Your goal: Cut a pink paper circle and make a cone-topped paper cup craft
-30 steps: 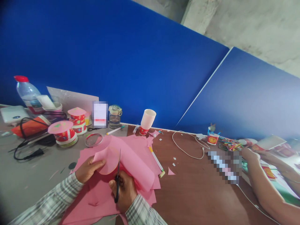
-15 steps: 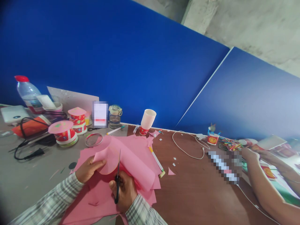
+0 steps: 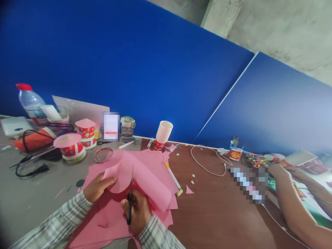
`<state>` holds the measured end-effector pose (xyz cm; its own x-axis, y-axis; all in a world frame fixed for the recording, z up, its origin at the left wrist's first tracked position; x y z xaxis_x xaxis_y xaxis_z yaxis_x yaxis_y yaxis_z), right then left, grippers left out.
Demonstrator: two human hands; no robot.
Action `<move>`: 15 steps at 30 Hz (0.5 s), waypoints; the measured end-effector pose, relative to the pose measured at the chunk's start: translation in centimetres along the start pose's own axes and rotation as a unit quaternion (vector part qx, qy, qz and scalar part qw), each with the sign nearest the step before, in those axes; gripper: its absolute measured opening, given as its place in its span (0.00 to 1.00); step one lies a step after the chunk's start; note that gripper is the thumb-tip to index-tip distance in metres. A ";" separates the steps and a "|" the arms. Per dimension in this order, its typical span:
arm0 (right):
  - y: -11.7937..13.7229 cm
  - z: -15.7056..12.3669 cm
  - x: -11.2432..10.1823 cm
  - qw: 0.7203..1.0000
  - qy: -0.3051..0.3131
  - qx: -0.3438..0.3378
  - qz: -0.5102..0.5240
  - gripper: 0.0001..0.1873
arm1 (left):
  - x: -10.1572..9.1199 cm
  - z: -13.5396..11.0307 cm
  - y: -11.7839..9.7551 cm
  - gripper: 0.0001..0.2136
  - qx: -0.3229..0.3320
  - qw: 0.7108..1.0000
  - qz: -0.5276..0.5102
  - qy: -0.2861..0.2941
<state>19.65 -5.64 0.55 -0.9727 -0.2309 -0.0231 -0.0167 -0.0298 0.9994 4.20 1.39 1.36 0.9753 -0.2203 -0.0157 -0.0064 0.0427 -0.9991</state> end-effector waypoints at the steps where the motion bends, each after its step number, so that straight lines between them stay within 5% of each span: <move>1: -0.1 0.0 0.0 1.000 0.000 0.001 0.000 0.19 | 0.0 0.0 0.1 0.12 -0.002 1.000 -0.002 -0.001; 15: -0.7 0.0 0.0 1.000 0.002 0.016 0.014 0.17 | -0.2 0.0 0.4 0.11 -0.007 1.000 0.002 -0.004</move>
<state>19.70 -5.57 -0.17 -0.9720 -0.2348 0.0050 0.0034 0.0072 1.0000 4.02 1.48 0.97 0.9771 -0.2120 -0.0191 -0.0131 0.0298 -0.9995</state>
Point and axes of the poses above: each hand's wrist, its own z-axis towards the middle knuckle, its own x-axis out of the palm, y = z × x, the point moved 3 cm from there along z, towards the middle knuckle, and after that the axes turned 2 degrees about z, right-handed, at the moved point
